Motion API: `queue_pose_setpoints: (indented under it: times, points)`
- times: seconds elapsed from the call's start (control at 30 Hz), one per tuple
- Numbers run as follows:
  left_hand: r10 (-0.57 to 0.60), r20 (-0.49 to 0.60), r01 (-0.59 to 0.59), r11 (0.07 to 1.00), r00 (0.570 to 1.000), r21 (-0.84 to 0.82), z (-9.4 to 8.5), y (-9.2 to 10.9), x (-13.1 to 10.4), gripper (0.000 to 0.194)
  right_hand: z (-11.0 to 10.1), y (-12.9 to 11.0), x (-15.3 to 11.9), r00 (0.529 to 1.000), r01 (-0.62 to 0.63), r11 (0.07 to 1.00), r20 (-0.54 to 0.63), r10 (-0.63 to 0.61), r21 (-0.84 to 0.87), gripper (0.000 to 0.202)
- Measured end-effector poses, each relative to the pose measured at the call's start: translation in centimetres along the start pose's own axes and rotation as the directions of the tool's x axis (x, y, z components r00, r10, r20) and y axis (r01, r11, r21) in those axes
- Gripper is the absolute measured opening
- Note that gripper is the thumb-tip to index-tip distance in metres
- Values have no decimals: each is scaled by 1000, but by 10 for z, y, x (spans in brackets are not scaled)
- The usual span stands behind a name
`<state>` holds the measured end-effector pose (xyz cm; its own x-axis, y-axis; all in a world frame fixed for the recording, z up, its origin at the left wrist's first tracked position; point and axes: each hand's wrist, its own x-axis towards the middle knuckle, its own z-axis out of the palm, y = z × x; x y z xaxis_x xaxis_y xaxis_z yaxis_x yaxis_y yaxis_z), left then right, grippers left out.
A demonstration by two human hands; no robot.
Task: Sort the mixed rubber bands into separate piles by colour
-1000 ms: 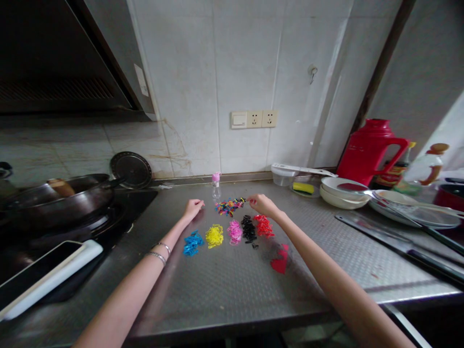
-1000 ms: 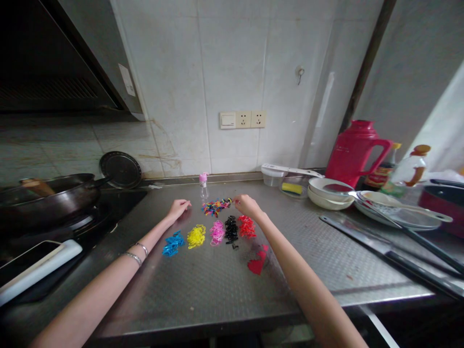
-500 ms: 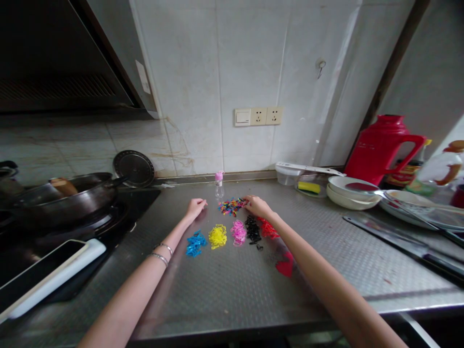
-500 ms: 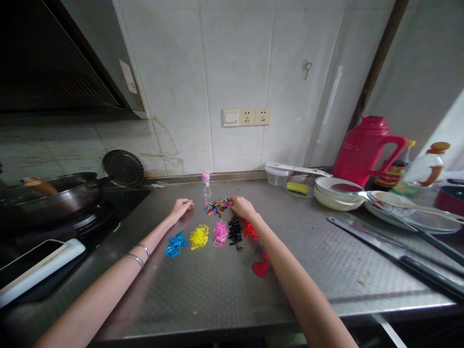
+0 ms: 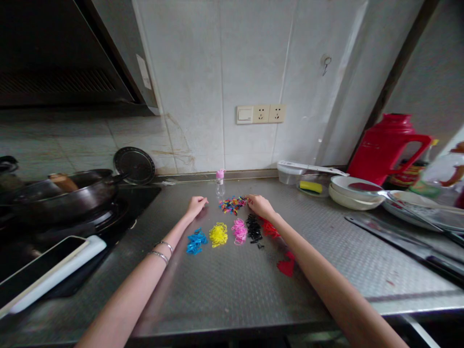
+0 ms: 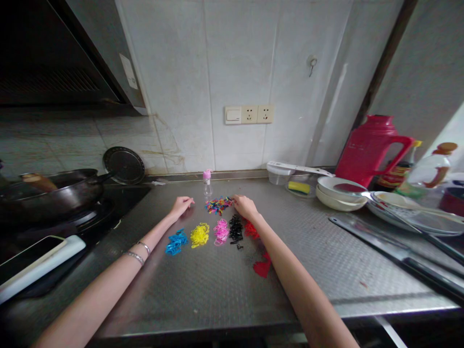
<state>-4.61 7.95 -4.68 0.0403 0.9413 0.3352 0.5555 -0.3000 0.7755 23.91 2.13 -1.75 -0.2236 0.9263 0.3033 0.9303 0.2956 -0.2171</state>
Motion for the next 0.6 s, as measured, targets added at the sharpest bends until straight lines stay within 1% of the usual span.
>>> queue_pose_setpoints:
  times: [0.2, 0.5, 0.6]
  points:
    - [9, -14, -9, 1000, 1000, -7, 1, -1, 0, 31, 6, 7, 0, 998, 10, 1000, -58, -11, -4, 32]
    - [0, -16, 0, 1000, 1000, -18, 1, 0, 0, 30, 8, 10, 6, 999, 20, 1000, -34, -20, 10, 31]
    - [3, -12, -3, 1000, 1000, -17, 1, -2, 0, 30, 10, 11, 7, 999, 5, 1000, -32, -5, 0, 31]
